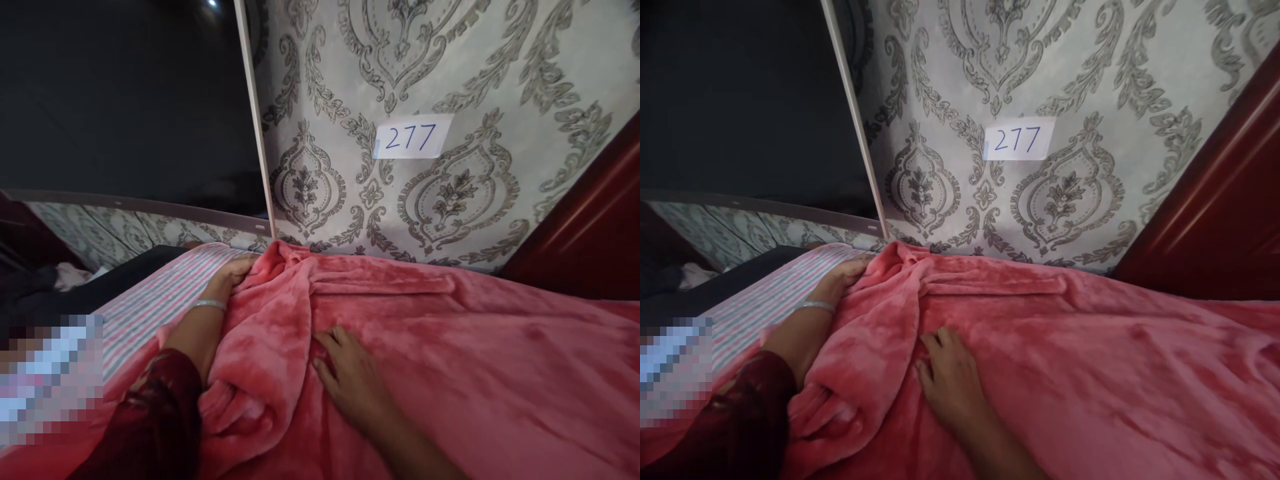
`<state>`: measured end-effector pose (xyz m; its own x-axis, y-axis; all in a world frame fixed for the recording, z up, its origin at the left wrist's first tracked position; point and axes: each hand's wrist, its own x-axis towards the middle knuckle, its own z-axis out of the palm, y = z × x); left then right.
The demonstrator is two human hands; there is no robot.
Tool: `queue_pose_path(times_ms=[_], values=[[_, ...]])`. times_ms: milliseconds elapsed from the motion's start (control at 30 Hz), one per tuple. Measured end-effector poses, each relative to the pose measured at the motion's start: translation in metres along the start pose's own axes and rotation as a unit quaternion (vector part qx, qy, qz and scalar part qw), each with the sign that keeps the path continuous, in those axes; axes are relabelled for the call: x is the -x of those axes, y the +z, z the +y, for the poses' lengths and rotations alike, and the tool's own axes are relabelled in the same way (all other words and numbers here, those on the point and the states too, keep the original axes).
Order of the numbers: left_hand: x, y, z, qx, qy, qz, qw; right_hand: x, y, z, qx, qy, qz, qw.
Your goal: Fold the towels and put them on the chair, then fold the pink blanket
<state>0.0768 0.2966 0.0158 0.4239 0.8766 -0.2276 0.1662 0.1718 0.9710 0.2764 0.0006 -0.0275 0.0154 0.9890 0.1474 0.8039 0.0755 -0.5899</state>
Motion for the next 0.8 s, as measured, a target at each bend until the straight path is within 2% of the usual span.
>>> queue_pose_path(times_ms=[100, 167, 267, 333, 433, 533, 567, 633, 667, 700, 733, 800], values=[[0.0, 0.011, 0.01, -0.137, 0.051, -0.063, 0.987, 0.0, 0.0, 0.0, -0.004, 0.003, -0.003, 1.0], [0.0, 0.021, 0.017, -0.25, 0.096, -0.082, 0.96, 0.0, 0.0, 0.001, -0.007, 0.004, -0.005, 1.0], [0.0, 0.036, 0.021, -0.35, 0.105, -0.076, 0.928, 0.0, 0.0, 0.001, -0.012, -0.001, -0.004, 1.0], [-0.001, 0.042, 0.021, -0.377, 0.102, -0.049, 0.92, 0.0, 0.0, 0.002, -0.012, -0.004, -0.001, 1.0], [-0.002, 0.041, 0.021, -0.383, 0.124, 0.043, 0.914, 0.0, 0.001, 0.002, -0.013, -0.006, 0.004, 1.0], [-0.001, 0.031, 0.024, -0.387, 0.146, 0.173, 0.894, 0.0, 0.0, 0.001, -0.013, -0.007, 0.004, 1.0], [0.0, 0.025, 0.025, -0.392, 0.152, 0.224, 0.879, 0.0, 0.0, 0.001, -0.013, -0.006, 0.002, 1.0], [0.0, 0.012, 0.026, -0.417, 0.166, 0.334, 0.829, 0.0, 0.0, 0.001, -0.011, -0.005, -0.001, 1.0], [-0.001, 0.005, 0.026, -0.429, 0.166, 0.38, 0.802, -0.001, 0.0, 0.001, -0.011, -0.004, -0.001, 1.0], [-0.003, -0.003, 0.026, -0.43, 0.158, 0.413, 0.787, -0.001, 0.0, 0.001, -0.012, -0.003, -0.002, 1.0], [-0.006, -0.01, 0.026, -0.419, 0.146, 0.429, 0.787, -0.001, 0.0, 0.001, -0.013, -0.003, -0.002, 1.0], [-0.017, -0.023, 0.028, -0.367, 0.117, 0.417, 0.823, -0.002, 0.0, 0.001, -0.017, -0.001, -0.001, 1.0]])
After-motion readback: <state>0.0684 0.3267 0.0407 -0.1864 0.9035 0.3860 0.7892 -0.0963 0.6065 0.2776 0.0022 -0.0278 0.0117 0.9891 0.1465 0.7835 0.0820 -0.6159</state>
